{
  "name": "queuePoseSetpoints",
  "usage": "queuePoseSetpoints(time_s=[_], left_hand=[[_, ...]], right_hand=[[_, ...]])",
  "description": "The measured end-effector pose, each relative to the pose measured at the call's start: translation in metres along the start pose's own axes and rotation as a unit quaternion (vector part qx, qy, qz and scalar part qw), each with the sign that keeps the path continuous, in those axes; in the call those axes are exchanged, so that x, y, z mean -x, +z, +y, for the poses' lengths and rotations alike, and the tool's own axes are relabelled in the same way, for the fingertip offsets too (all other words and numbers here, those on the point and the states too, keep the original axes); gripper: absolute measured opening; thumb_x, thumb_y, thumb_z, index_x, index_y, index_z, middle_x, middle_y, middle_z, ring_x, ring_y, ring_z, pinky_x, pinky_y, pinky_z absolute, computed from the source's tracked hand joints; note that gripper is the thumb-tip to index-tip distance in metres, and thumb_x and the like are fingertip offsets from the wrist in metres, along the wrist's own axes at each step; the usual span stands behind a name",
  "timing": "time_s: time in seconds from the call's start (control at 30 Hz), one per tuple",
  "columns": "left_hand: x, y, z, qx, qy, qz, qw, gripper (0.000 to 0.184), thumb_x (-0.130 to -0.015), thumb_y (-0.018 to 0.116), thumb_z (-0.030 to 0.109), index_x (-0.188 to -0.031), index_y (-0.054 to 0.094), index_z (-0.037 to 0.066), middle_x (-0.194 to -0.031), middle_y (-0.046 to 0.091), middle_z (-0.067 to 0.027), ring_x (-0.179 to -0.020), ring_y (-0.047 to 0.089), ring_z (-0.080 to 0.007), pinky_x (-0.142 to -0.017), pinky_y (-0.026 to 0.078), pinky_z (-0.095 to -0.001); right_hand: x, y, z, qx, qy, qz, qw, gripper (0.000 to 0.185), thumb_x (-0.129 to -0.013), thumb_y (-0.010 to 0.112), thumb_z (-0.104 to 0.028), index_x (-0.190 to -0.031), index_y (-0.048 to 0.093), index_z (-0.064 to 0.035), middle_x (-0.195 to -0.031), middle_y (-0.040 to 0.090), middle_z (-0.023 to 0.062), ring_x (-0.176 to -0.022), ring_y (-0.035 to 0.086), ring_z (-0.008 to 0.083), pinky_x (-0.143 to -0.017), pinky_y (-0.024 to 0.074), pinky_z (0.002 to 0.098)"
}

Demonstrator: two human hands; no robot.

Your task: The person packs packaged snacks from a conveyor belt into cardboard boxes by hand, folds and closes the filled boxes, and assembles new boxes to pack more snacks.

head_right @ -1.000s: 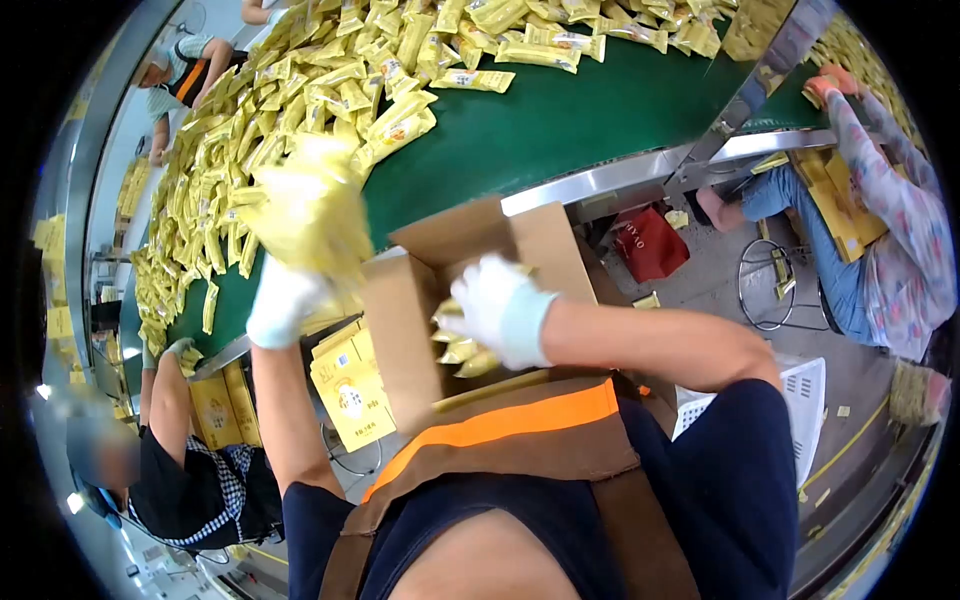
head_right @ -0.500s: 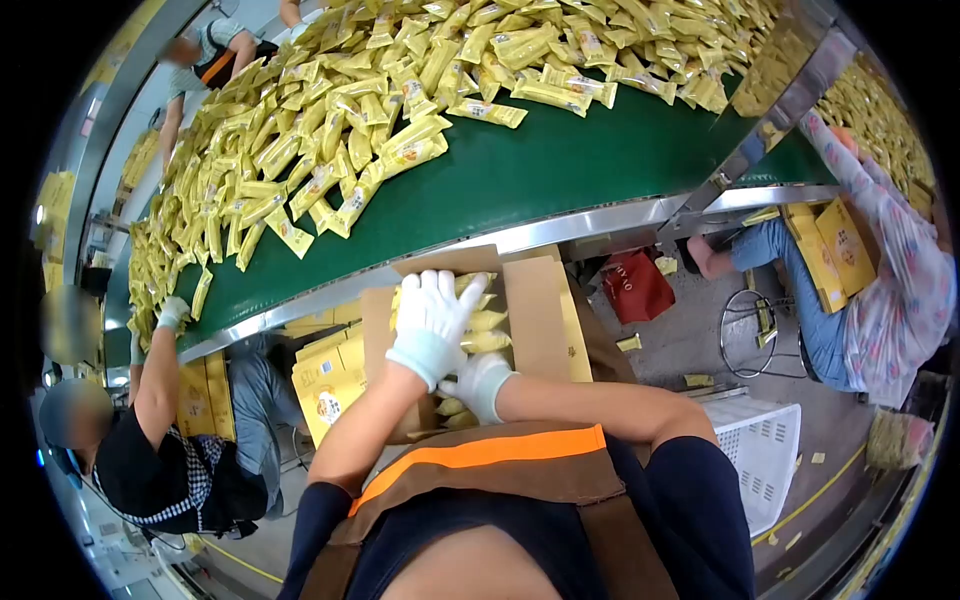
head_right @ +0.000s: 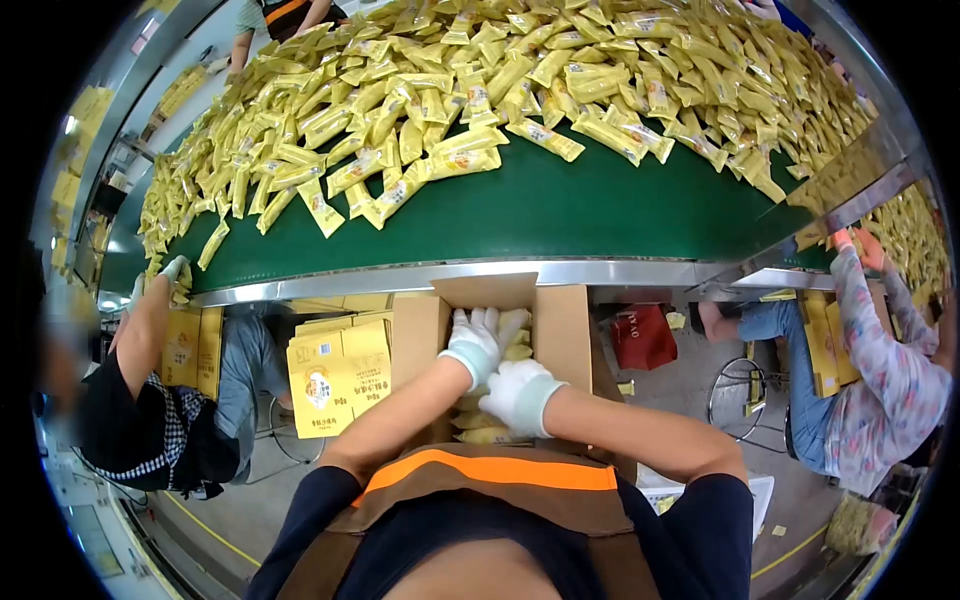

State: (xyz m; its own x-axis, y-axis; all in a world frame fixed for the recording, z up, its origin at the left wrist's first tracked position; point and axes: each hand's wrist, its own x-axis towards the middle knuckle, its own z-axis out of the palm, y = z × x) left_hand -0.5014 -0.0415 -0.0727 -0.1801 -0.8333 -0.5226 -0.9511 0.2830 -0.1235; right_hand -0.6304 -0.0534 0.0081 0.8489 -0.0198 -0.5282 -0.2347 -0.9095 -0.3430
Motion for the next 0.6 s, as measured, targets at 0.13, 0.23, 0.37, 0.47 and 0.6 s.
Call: queuePoseSetpoints(time_s=[0.13, 0.23, 0.37, 0.47, 0.6], left_hand=[[0.017, 0.008, 0.004, 0.064, 0.001, 0.138, 0.988, 0.049, -0.088, 0.057, 0.02, -0.137, 0.054, 0.02, -0.143, 0.044, -0.0181, -0.125, 0.05, -0.0341, -0.093, 0.047, -0.0539], [0.038, -0.05, -0.029, 0.246, 0.1, -0.026, 0.964, 0.044, -0.089, 0.057, 0.018, -0.132, 0.057, 0.016, -0.131, 0.056, -0.0172, -0.108, 0.061, -0.0351, -0.089, 0.051, -0.0446], [0.054, -0.093, -0.128, 0.504, 0.215, 0.358, 0.756, 0.04, -0.082, 0.065, 0.01, -0.121, 0.062, 0.006, -0.117, 0.064, -0.0167, -0.105, 0.063, -0.0341, -0.092, 0.051, -0.0404], [0.018, -0.061, -0.234, 0.321, -0.203, 0.549, 0.745, 0.065, -0.084, 0.071, 0.032, -0.14, 0.048, 0.01, -0.144, 0.042, -0.0257, -0.131, 0.042, -0.0428, -0.107, 0.039, -0.0457], [-0.041, -0.017, -0.319, 0.424, -0.387, 0.288, 0.766, 0.085, -0.076, 0.062, 0.07, -0.148, 0.039, 0.032, -0.155, 0.03, -0.0195, -0.143, 0.027, -0.0406, -0.112, 0.016, -0.0657]], right_hand=[[-0.094, 0.15, 0.021, -0.045, 0.052, 0.121, 0.99, 0.026, -0.086, 0.059, -0.017, -0.106, 0.073, -0.0069, -0.108, 0.07, 0.0177, -0.095, 0.07, 0.0315, -0.078, 0.055, 0.0428], [-0.027, -0.01, 0.013, -0.084, -0.079, -0.167, 0.979, 0.035, -0.087, 0.058, -0.021, -0.117, 0.067, -0.0057, -0.115, 0.067, 0.0194, -0.106, 0.065, 0.0344, -0.092, 0.051, 0.0422], [0.023, -0.1, 0.087, -0.512, -0.186, 0.096, 0.833, 0.034, -0.091, 0.064, -0.024, -0.117, 0.066, -0.0018, -0.117, 0.067, 0.0102, -0.107, 0.062, 0.0197, -0.096, 0.0482, 0.0333], [0.02, -0.156, 0.194, -0.367, 0.02, 0.449, 0.815, 0.031, -0.093, 0.055, -0.021, -0.112, 0.066, 0.0005, -0.11, 0.067, 0.0097, -0.105, 0.062, 0.0189, -0.093, 0.0489, 0.0341], [-0.053, -0.207, 0.343, -0.163, 0.121, 0.479, 0.854, 0.058, -0.092, 0.059, -0.042, -0.132, 0.056, -0.0001, -0.135, 0.058, 0.0166, -0.125, 0.054, 0.0273, -0.107, 0.0389, 0.035]])
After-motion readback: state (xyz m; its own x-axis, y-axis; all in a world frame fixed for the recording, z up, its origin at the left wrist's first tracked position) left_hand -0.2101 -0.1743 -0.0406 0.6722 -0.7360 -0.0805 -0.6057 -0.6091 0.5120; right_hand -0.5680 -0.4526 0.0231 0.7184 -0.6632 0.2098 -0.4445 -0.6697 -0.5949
